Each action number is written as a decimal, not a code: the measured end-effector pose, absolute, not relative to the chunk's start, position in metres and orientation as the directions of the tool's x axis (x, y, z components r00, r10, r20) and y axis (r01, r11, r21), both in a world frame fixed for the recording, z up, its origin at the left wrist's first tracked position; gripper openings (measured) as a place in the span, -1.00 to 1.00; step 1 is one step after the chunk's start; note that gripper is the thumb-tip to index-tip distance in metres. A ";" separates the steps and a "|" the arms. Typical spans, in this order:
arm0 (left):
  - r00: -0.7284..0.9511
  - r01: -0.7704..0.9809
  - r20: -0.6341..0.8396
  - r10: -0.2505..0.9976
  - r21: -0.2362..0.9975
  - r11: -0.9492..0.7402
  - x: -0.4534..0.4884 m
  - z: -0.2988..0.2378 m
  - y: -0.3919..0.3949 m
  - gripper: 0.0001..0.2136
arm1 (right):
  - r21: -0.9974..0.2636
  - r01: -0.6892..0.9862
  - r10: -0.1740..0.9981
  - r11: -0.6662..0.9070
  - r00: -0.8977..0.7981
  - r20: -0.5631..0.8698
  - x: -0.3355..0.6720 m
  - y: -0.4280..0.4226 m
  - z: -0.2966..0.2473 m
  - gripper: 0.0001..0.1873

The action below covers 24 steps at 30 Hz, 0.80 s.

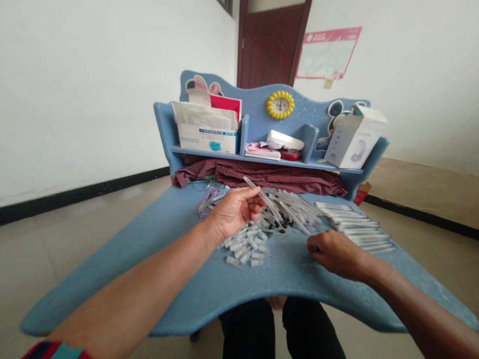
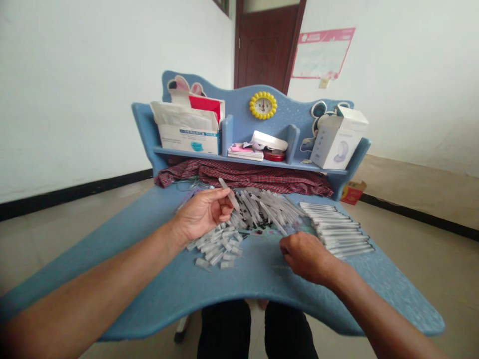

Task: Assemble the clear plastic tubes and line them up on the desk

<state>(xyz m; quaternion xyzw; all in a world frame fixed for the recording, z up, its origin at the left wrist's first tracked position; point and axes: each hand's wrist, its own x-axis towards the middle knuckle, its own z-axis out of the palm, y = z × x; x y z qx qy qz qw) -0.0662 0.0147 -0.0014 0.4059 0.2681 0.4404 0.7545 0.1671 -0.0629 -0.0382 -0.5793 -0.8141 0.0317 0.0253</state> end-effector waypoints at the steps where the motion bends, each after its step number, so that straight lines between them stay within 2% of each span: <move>1: 0.465 -0.449 -0.047 0.884 0.848 0.281 -0.066 -0.001 0.015 -0.84 | -0.147 0.932 0.943 0.332 -0.330 0.034 0.164 -0.063 -0.037 -0.80; 5: 0.461 -0.453 -0.046 0.886 0.847 0.279 -0.067 -0.002 0.014 -0.85 | -0.521 0.778 0.935 0.351 -0.262 0.239 0.144 -0.068 -0.028 -0.90; 8: 0.458 -0.448 -0.038 0.888 0.853 0.267 -0.067 -0.003 0.014 -0.86 | -0.646 0.635 0.891 0.424 -0.165 0.423 0.123 -0.070 -0.020 -0.91; 11: 0.459 -0.432 -0.028 0.888 0.867 0.251 -0.067 -0.006 0.015 -0.87 | -0.628 0.584 0.818 0.514 -0.113 0.564 0.107 -0.070 -0.015 -0.93; 14: 0.466 -0.410 -0.014 0.885 0.883 0.230 -0.066 -0.008 0.015 -0.89 | -0.576 0.599 0.765 0.556 -0.098 0.636 0.099 -0.066 -0.013 -0.95; 20: 0.457 -0.401 0.000 0.889 0.892 0.207 -0.067 -0.009 0.016 -0.90 | -0.491 0.667 0.712 0.560 -0.085 0.697 0.097 -0.065 -0.012 -0.98; 24: 0.458 -0.391 0.001 0.889 0.898 0.201 -0.066 -0.009 0.015 -0.91 | -0.479 0.695 0.713 0.536 -0.069 0.698 0.097 -0.065 -0.011 -0.97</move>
